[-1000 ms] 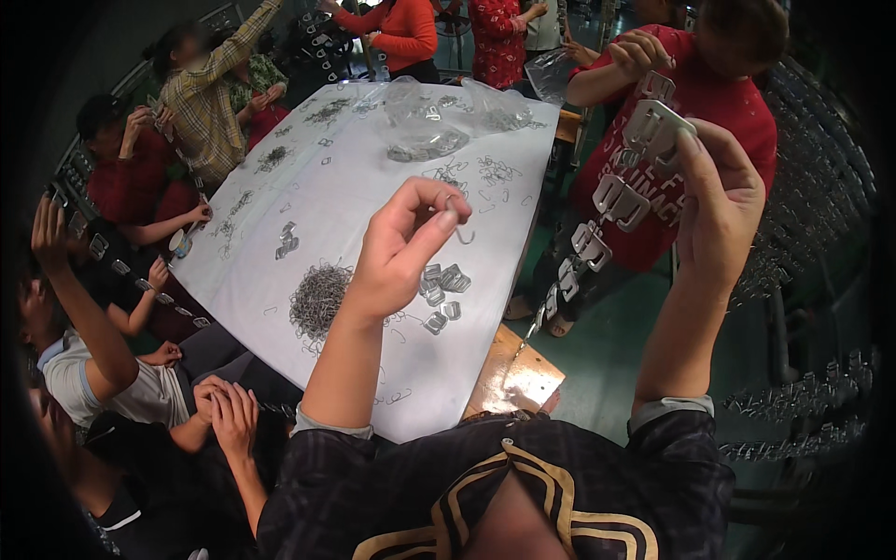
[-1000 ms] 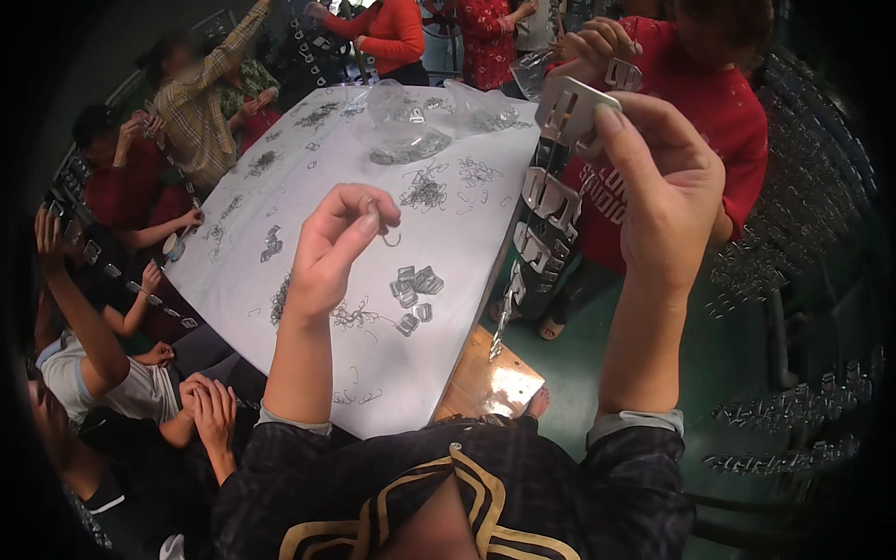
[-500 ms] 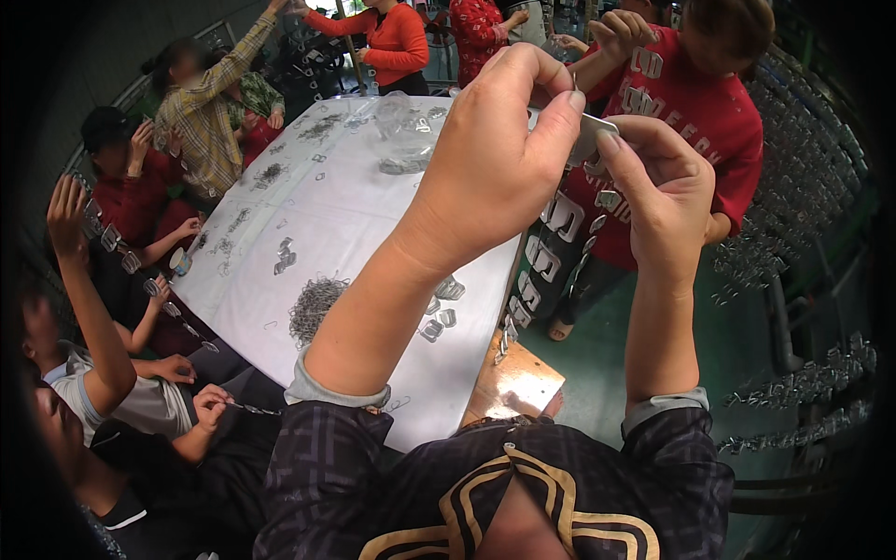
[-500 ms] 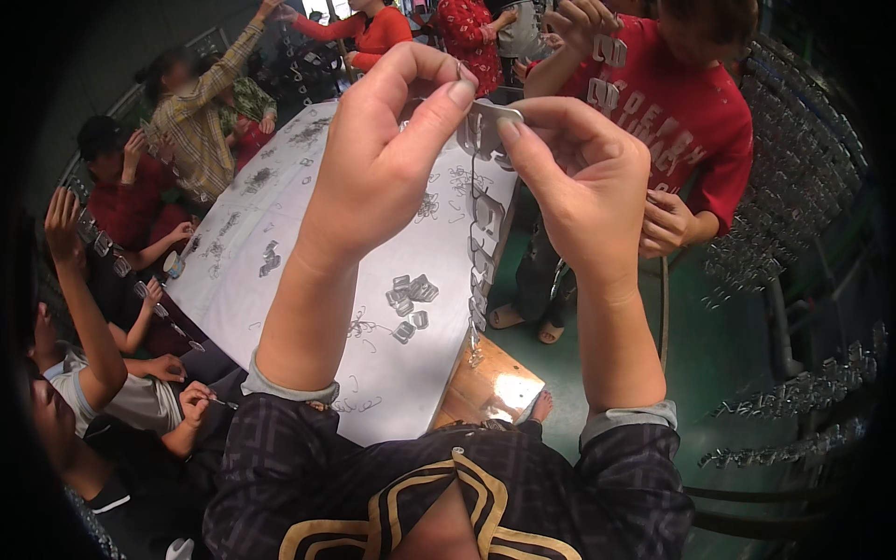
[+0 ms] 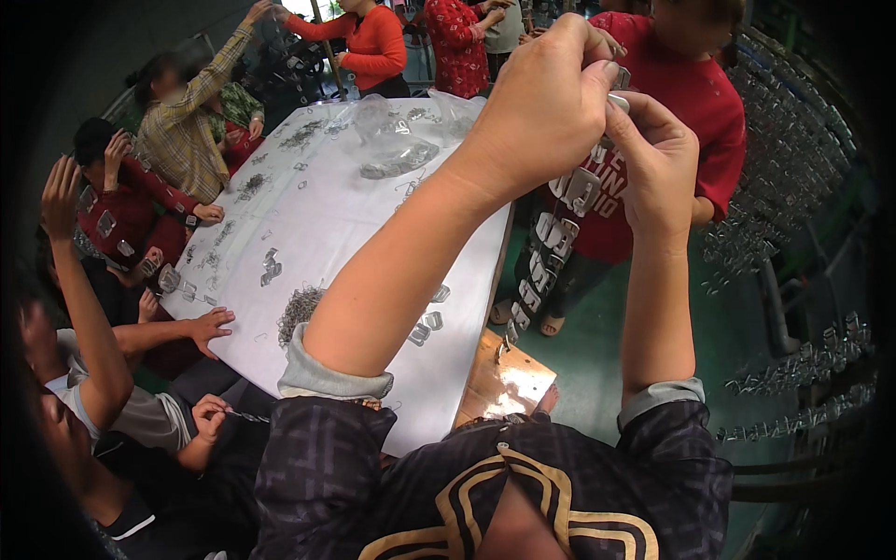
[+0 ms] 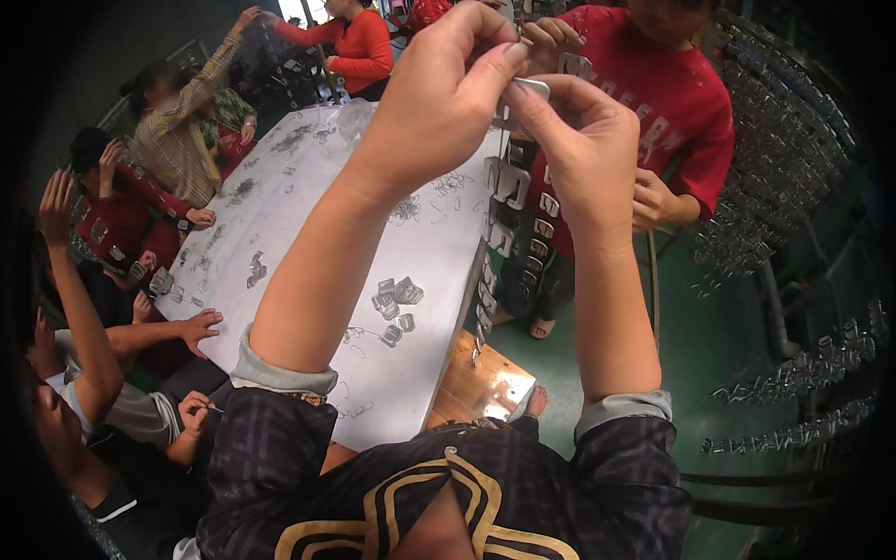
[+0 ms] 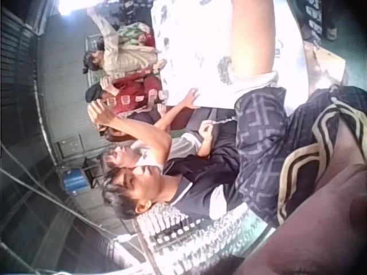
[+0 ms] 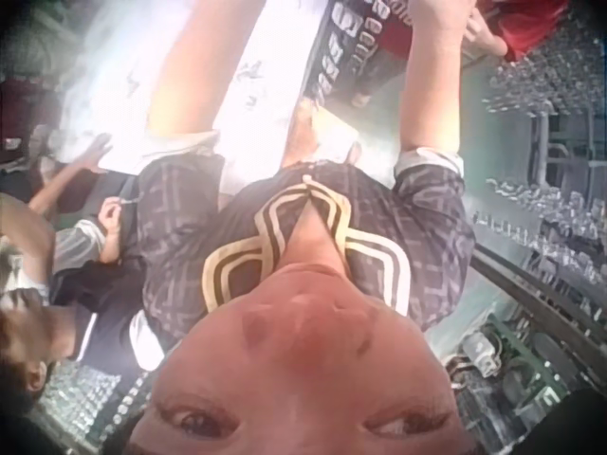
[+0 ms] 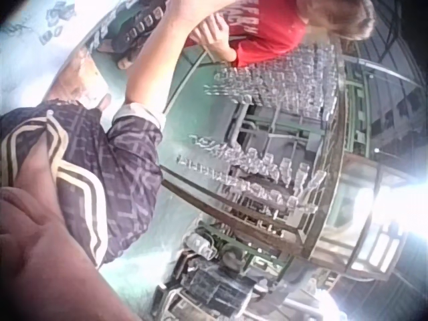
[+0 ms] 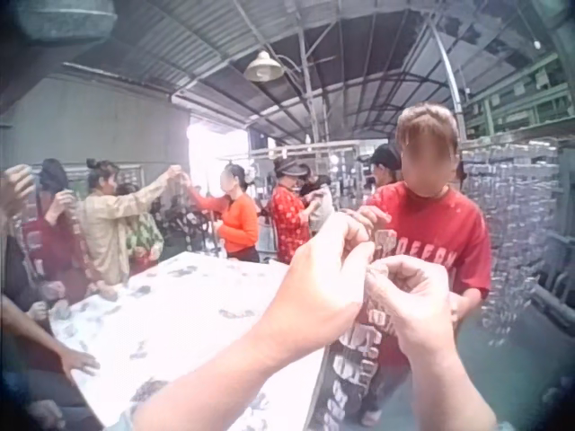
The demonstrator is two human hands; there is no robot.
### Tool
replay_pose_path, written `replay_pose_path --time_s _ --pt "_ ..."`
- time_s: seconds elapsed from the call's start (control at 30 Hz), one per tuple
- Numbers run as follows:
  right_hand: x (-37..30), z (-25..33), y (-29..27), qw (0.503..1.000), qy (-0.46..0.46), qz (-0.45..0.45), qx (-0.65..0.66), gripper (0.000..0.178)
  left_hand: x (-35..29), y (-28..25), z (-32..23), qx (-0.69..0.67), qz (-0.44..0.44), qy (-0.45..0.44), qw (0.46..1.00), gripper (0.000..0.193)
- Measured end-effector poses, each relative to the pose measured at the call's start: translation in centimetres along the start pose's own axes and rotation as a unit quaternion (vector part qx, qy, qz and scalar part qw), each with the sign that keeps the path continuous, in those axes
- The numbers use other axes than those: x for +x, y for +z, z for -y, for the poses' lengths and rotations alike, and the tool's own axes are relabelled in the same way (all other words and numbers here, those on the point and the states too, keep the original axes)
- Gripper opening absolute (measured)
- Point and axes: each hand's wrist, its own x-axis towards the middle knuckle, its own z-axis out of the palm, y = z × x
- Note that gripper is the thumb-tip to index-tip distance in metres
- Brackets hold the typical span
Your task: The person assembles metal components by threading curved metal wire through small metal plates to create a chain of hooks, working at a table with other people.
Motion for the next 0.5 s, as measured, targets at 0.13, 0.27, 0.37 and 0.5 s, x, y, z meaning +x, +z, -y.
replay_pose_path --time_s 0.13,0.27,0.37,0.5 --pt "0.7 -0.6 -2.0 1.0 -0.005 -0.018 0.004 0.017 0.7 1.5 0.7 -0.126 0.049 -0.04 0.99 0.017" --pt "1.1 -0.8 -3.9 0.995 -0.015 -0.071 -0.068 0.016 -0.1 2.3 2.2 -0.112 -0.031 -0.03 0.993 0.024" --pt "1.1 -1.9 -6.6 0.988 -0.015 -0.105 -0.113 0.018 -3.3 1.2 4.4 -0.141 0.024 -0.075 0.987 0.016" --pt "0.3 -0.7 -9.1 0.973 0.117 -0.169 -0.108 0.022 -10.8 0.6 6.2 -0.114 0.045 -0.157 0.98 0.017"
